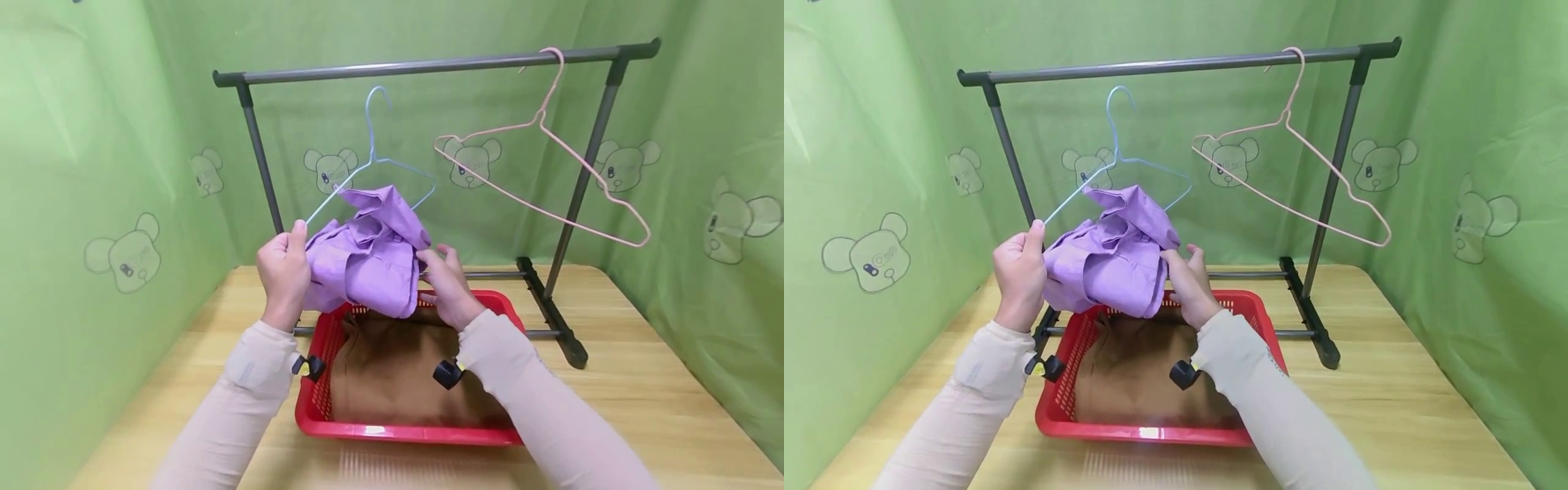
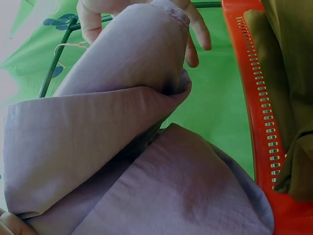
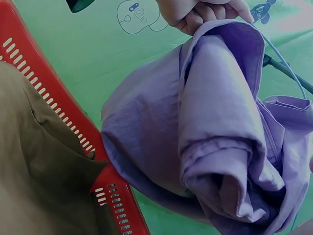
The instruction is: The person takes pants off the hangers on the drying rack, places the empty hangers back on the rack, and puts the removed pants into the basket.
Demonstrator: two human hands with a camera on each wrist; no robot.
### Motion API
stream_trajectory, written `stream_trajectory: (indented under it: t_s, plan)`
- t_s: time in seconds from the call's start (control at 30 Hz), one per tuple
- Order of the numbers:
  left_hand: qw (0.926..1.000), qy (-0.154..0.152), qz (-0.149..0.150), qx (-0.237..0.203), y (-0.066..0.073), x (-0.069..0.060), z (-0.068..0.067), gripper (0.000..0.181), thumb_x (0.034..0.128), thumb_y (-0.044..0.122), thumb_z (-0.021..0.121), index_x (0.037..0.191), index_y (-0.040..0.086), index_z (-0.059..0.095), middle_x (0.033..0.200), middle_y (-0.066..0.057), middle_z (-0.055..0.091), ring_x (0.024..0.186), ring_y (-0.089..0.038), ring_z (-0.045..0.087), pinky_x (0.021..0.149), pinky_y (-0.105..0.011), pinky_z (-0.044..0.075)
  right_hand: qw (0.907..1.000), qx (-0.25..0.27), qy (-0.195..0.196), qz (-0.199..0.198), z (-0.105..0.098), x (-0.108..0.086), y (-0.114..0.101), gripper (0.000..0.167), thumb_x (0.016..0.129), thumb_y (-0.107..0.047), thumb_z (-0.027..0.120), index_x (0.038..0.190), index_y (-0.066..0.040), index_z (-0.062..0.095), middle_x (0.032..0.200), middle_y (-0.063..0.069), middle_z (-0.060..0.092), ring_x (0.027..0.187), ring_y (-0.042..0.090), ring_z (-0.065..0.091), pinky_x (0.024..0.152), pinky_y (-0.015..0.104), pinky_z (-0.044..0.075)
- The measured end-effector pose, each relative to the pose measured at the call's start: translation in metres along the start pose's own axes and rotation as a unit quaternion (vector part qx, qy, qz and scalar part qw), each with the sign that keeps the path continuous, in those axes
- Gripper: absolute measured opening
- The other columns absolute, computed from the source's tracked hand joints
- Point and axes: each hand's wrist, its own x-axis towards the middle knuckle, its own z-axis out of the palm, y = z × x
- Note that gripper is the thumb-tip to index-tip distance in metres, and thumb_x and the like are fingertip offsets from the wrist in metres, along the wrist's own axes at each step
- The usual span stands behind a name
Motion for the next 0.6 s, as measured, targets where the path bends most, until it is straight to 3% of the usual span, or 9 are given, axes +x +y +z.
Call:
stream_trajectory:
  t_s: [0.13,0.37,0.6]
  plan:
    - [0.9999,0.000,0.014,0.001,0.002,0.004,0.003,0.048,0.0952,0.030,0.060,0.053,0.017,0.041,0.047,0.007,0.032,0.046,-0.008,0.029,0.043,-0.024,0.019,0.9999,-0.001,0.011,-0.005,0.004,0.003,-0.003,0.076,0.091,-0.026,0.060,0.151,-0.017,0.013,0.143,0.015,0.039,0.124,0.033,0.044,0.093,0.051,0.042]
    - [0.9999,0.006,-0.006,0.008,0.001,0.001,0.002,0.049,0.0947,0.030,0.061,0.052,0.016,0.041,0.046,0.006,0.032,0.045,-0.009,0.028,0.042,-0.024,0.019,0.9997,0.015,0.016,0.008,0.008,0.004,-0.001,0.083,0.088,-0.021,0.066,0.151,-0.016,0.013,0.143,0.017,0.035,0.118,0.027,0.045,0.093,0.052,0.043]
    - [1.0000,0.004,-0.005,-0.003,-0.002,-0.003,0.001,0.050,0.0949,0.029,0.061,0.051,0.017,0.040,0.046,0.006,0.032,0.044,-0.008,0.028,0.041,-0.023,0.018,0.9971,0.070,0.011,0.027,0.013,0.006,0.002,0.092,0.082,-0.008,0.073,0.151,-0.017,0.012,0.145,0.016,0.032,0.117,0.026,0.045,0.095,0.050,0.039]
